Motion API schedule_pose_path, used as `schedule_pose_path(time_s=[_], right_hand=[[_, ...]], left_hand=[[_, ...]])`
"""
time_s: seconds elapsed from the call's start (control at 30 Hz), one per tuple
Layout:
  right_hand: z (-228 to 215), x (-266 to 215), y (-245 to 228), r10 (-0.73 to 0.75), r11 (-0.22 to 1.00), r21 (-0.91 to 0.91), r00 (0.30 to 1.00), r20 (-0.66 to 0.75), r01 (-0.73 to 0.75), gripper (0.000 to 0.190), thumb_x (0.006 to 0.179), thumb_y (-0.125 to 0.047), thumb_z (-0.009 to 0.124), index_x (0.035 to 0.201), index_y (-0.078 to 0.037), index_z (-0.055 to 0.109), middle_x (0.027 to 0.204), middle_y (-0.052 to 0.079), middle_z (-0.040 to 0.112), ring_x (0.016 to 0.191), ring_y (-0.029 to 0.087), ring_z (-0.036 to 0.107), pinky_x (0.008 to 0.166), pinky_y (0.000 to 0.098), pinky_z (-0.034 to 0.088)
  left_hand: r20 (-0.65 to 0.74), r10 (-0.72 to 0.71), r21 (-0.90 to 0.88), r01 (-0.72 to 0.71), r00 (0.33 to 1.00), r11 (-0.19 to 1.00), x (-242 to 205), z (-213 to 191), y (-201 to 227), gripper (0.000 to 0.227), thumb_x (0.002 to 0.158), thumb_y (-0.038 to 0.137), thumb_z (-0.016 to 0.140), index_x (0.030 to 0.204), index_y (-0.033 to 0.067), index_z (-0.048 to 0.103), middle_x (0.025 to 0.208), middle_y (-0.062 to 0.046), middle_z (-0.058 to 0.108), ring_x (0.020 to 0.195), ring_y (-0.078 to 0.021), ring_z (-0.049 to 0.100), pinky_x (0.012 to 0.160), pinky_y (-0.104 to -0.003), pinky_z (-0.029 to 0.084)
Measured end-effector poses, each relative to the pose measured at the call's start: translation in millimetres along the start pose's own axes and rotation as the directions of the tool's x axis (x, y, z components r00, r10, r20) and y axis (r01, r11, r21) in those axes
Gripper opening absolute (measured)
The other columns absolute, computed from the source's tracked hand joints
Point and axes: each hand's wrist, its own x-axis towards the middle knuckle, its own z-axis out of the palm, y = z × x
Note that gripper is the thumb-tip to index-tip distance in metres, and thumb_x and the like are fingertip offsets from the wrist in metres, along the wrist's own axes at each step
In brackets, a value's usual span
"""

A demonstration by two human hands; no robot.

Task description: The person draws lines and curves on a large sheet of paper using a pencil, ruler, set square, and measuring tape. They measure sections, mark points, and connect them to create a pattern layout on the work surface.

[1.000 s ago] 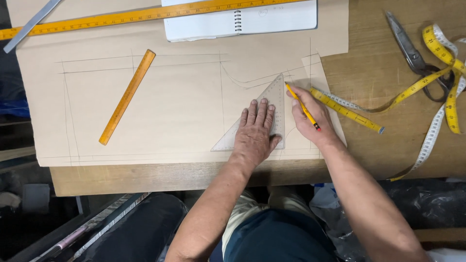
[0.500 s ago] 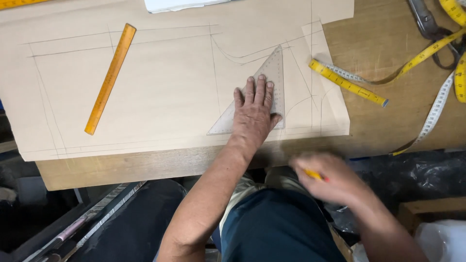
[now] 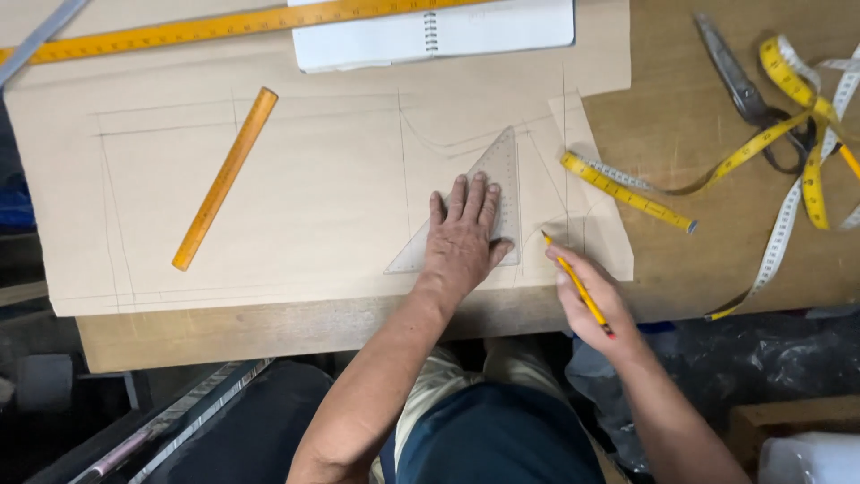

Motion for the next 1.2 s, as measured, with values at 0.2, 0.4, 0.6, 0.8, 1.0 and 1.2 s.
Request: schedule_pose_path(time_s=[0.2, 0.4, 0.6, 0.8, 1.0, 1.2], right_hand=[[10.0, 58.3, -0.7, -0.190, 0.981, 0.006, 0.974, -0.121, 0.192, 0.036, 0.101, -0.012, 0.054, 0.133, -0.015, 0.069, 0.123, 0.011, 0.072, 0.121, 0.030, 0.065, 0.109, 0.0453, 0.048], [-28.3, 89.4, 21.6, -0.427, 0.888, -0.289, 0.875, -0.228, 0.358, 0.037, 0.104, -0.013, 0.057, 0.140, -0.006, 0.065, 0.131, 0.020, 0.067, 0.122, 0.037, 0.063, 0.106, 0.0472, 0.048], [-61.1, 82.7, 38.7, -0.459, 0.836, -0.471, 0.831, -0.316, 0.283, 0.038, 0.105, -0.014, 0.056, 0.142, -0.008, 0.064, 0.124, 0.019, 0.070, 0.113, 0.036, 0.067, 0.100, 0.0464, 0.052], [-27.2, 101.8, 14.9, -0.184, 0.982, 0.010, 0.964, -0.190, 0.189, 0.040, 0.102, -0.015, 0.049, 0.140, -0.017, 0.061, 0.118, 0.009, 0.072, 0.117, 0.028, 0.065, 0.104, 0.0440, 0.049], [-5.9, 148.0, 3.0, -0.221, 0.972, 0.070, 0.972, -0.080, 0.226, 0.034, 0.099, -0.016, 0.059, 0.131, -0.019, 0.068, 0.119, 0.008, 0.072, 0.118, 0.028, 0.065, 0.105, 0.0421, 0.048], [-11.2, 150.8, -18.8, -0.251, 0.962, 0.093, 0.966, -0.065, 0.256, 0.034, 0.100, -0.009, 0.053, 0.131, -0.009, 0.067, 0.117, 0.017, 0.073, 0.119, 0.035, 0.065, 0.103, 0.0478, 0.049]], left_hand=[[-0.035, -0.042, 0.023, 0.042, 0.999, 0.999, 25.1, -14.5, -23.3, 0.094, 0.098, 0.071, 0.044, 0.167, 0.0164, 0.011, 0.173, -0.015, 0.008, 0.158, -0.0396, 0.009, 0.125, -0.063, 0.014], [-0.145, -0.116, -0.150, 0.094, 0.983, 0.984, 9.4, -9.6, -50.0, 0.092, 0.096, 0.067, 0.053, 0.164, 0.0113, 0.026, 0.171, -0.018, 0.020, 0.156, -0.0428, 0.020, 0.123, -0.062, 0.021], [-0.100, -0.245, -0.136, 0.231, 0.964, 0.963, -46.6, 11.4, -64.5, 0.091, 0.096, 0.071, 0.047, 0.162, 0.0114, 0.031, 0.170, -0.018, 0.024, 0.156, -0.0406, 0.021, 0.124, -0.058, 0.020], [-0.195, -0.104, -0.112, 0.083, 0.975, 0.990, -35.6, 11.8, -47.2, 0.091, 0.094, 0.067, 0.055, 0.163, 0.0126, 0.030, 0.166, -0.023, 0.028, 0.152, -0.0481, 0.024, 0.123, -0.059, 0.020], [-0.065, -0.014, -0.012, 0.013, 0.998, 1.000, 40.8, -14.5, -25.5, 0.086, 0.097, 0.072, 0.039, 0.166, 0.0236, 0.018, 0.172, -0.014, 0.014, 0.157, -0.0413, 0.013, 0.126, -0.058, 0.014], [-0.013, -0.039, 0.018, 0.039, 0.999, 0.999, 51.7, -20.4, -23.1, 0.088, 0.097, 0.073, 0.042, 0.167, 0.0283, 0.013, 0.174, -0.008, 0.008, 0.159, -0.0379, 0.009, 0.128, -0.055, 0.014]])
